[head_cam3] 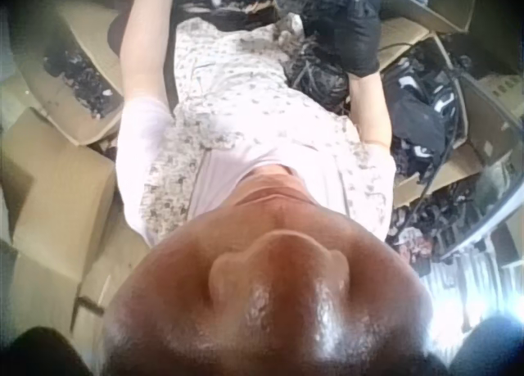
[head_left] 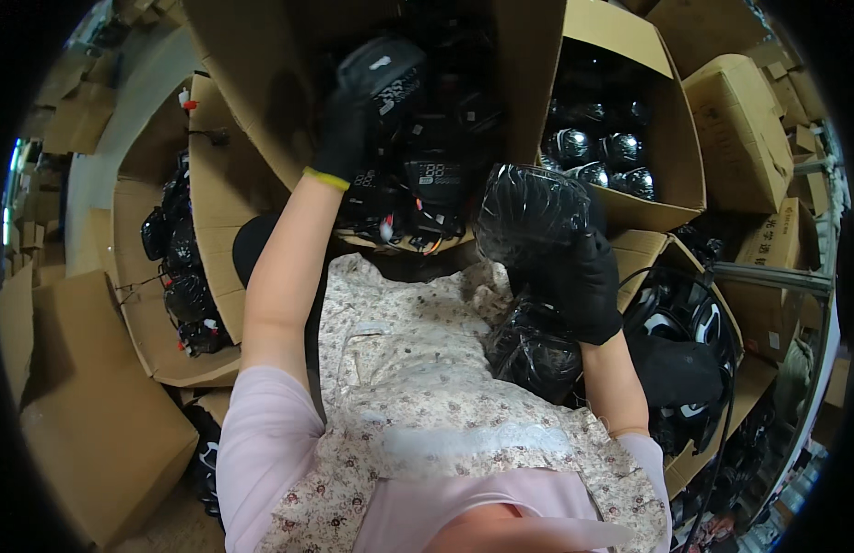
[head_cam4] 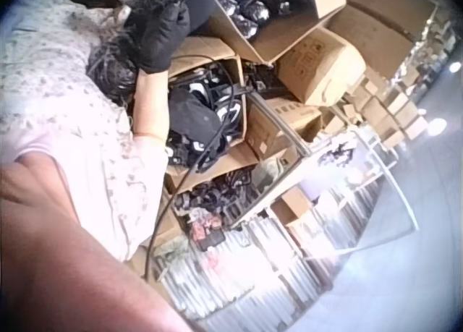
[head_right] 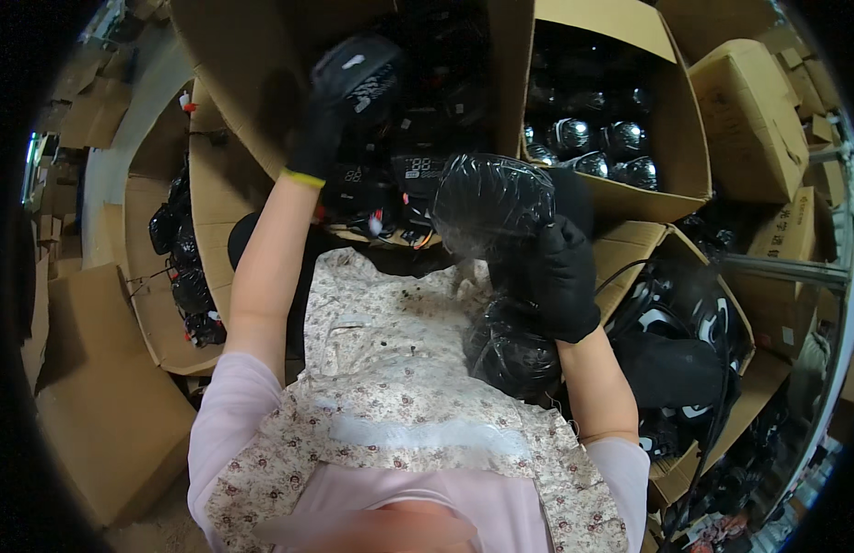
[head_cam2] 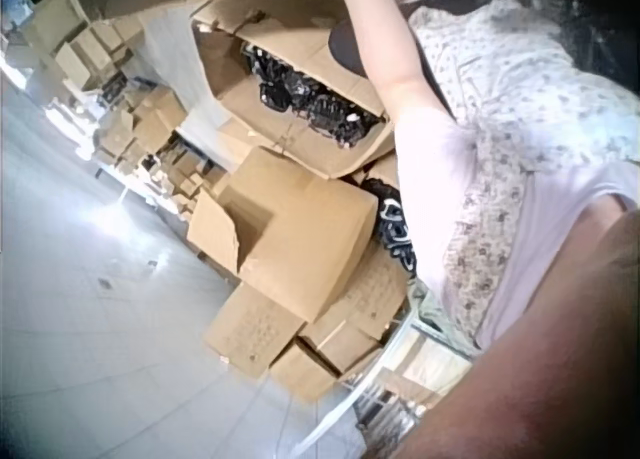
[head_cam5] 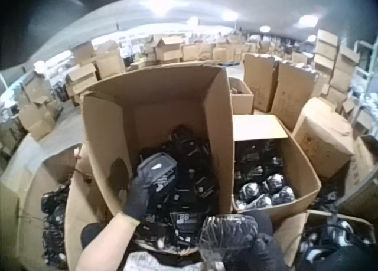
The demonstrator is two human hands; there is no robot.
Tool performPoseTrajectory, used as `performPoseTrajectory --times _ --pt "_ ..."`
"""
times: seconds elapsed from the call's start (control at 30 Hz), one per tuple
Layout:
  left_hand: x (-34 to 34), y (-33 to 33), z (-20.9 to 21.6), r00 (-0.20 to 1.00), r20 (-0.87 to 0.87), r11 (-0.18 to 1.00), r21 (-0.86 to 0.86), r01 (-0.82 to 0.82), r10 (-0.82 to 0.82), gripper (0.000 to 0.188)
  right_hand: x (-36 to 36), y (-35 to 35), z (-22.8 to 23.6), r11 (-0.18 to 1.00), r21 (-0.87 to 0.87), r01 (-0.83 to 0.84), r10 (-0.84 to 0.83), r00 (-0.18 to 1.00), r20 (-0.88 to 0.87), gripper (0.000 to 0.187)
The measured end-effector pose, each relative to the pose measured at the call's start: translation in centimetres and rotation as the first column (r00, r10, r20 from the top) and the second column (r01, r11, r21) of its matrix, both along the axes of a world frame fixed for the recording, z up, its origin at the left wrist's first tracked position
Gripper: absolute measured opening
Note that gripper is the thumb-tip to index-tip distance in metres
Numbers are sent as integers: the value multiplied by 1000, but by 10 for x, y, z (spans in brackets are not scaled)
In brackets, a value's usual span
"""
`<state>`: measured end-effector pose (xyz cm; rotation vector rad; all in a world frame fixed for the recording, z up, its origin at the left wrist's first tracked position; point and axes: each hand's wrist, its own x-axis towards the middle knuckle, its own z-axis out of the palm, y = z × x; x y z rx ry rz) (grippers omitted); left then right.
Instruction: The person assembles speedometer units by taking meters and covers from cardboard boxes, fitting the plastic covers onto the meters by hand, and placing the assembled units into a box.
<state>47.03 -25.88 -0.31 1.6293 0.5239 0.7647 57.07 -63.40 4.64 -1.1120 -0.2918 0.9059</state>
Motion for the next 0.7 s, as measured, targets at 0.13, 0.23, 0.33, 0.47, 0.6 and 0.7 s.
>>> performPoseTrajectory --times 0.13,0.23,0.33,0.47,0.6,0.7 --pt "-74 -27 46 811 583 840 -465 282 51 42 -6 1 8 996 -68 -59 58 998 -16 34" --pt "-106 -20 44 722 662 912 -395 109 201 35 -7 4 9 987 -135 -83 83 997 -10 32" --pt "-112 18 14 872 352 940 -159 -301 339 35 -5 6 4 988 -111 -107 108 994 3 29" --pt "-104 44 -34 954 -51 941 189 -282 296 36 -6 7 2 994 -37 -101 100 995 -16 29" --pt "-98 27 -35 967 169 981 -56 -185 192 44 -9 8 6 996 -44 -73 74 997 10 30" --pt "-113 15 5 651 752 730 -503 463 106 53 -10 9 8 998 -60 -36 36 999 -3 30"
